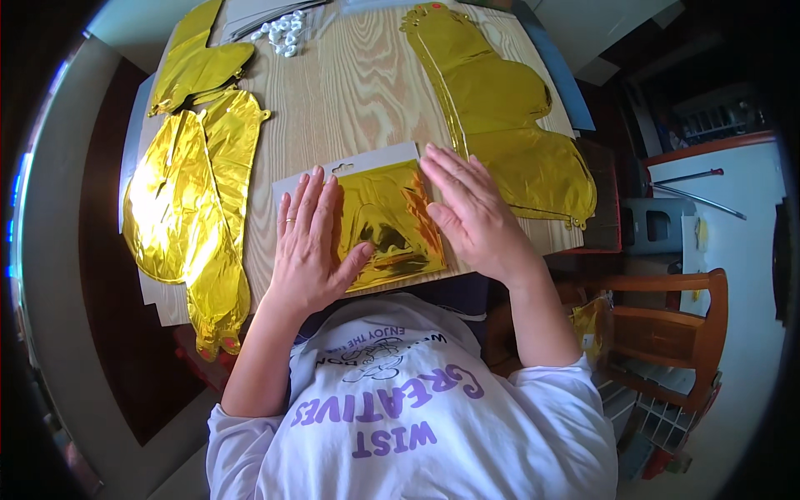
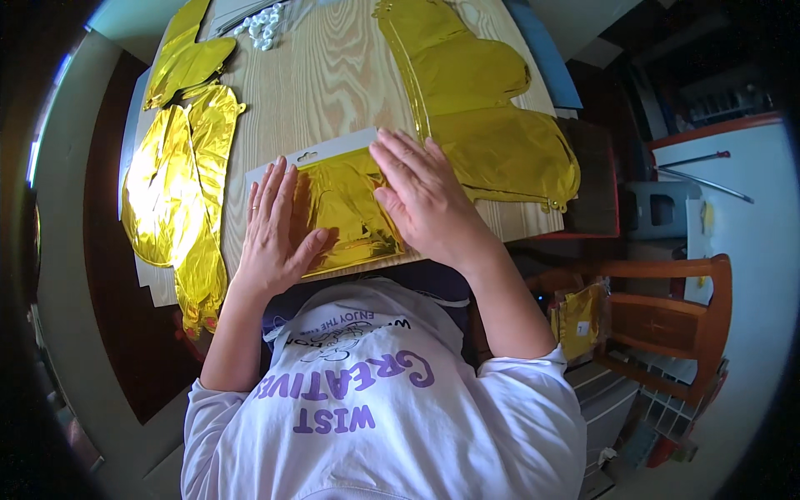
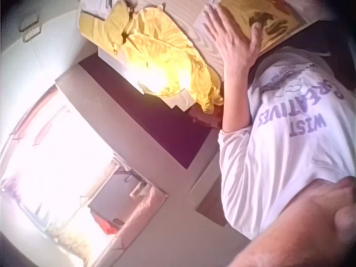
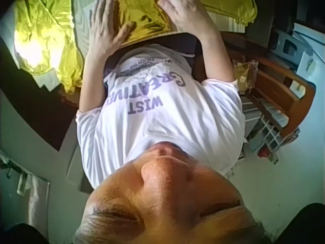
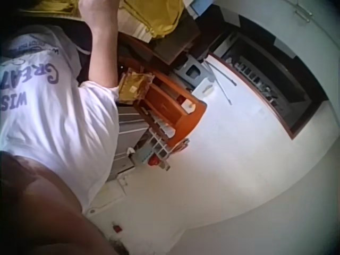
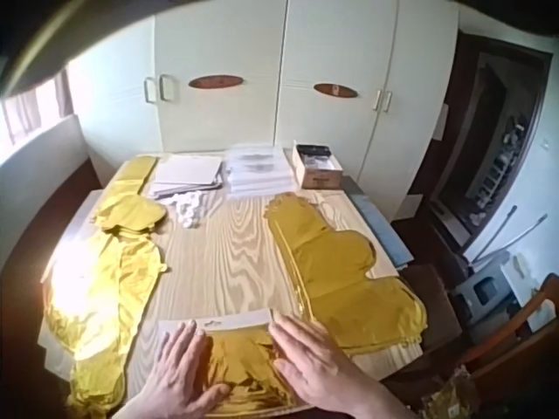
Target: Fold and place metallic gold-colored foil balloons into plastic sleeves with cardboard header inserts.
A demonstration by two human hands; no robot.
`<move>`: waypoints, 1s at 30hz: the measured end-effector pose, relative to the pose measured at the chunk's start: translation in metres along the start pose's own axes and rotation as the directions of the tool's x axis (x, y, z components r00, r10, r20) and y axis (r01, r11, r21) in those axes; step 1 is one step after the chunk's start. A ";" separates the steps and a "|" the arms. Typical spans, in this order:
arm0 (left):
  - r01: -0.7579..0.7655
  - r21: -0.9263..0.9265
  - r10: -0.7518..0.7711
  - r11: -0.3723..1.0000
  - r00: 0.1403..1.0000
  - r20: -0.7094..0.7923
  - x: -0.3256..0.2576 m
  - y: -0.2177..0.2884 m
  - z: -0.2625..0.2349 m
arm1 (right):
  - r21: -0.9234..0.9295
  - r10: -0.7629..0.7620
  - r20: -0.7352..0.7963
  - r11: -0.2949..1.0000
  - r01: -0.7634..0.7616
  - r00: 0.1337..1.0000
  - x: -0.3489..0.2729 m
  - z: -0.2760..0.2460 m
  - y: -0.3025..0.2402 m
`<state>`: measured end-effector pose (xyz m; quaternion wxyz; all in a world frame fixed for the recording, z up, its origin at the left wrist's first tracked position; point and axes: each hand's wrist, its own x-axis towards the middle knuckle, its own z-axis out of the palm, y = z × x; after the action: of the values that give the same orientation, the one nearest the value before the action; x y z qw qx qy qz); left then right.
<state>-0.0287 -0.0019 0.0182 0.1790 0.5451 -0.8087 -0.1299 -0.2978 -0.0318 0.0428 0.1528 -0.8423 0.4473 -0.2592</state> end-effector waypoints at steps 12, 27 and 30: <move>0.050 -0.243 -0.060 0.969 0.998 -0.035 -0.023 -0.020 -0.011 | 0.140 0.453 -0.124 0.889 -0.436 0.883 -0.055 -0.022 -0.022; -0.085 -0.216 0.089 0.973 0.996 0.009 0.024 -0.015 -0.026 | 0.434 0.591 -0.067 0.743 -0.510 0.804 -0.081 0.028 -0.056; 0.056 -0.335 -0.012 0.940 0.991 0.132 0.033 -0.022 -0.026 | 0.446 0.589 -0.049 0.736 -0.510 0.807 -0.075 0.028 -0.056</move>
<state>-0.0100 -0.0414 0.0377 0.2155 0.5107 -0.7745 -0.3046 -0.2789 0.0628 0.0244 0.3537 -0.5916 0.6240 -0.3681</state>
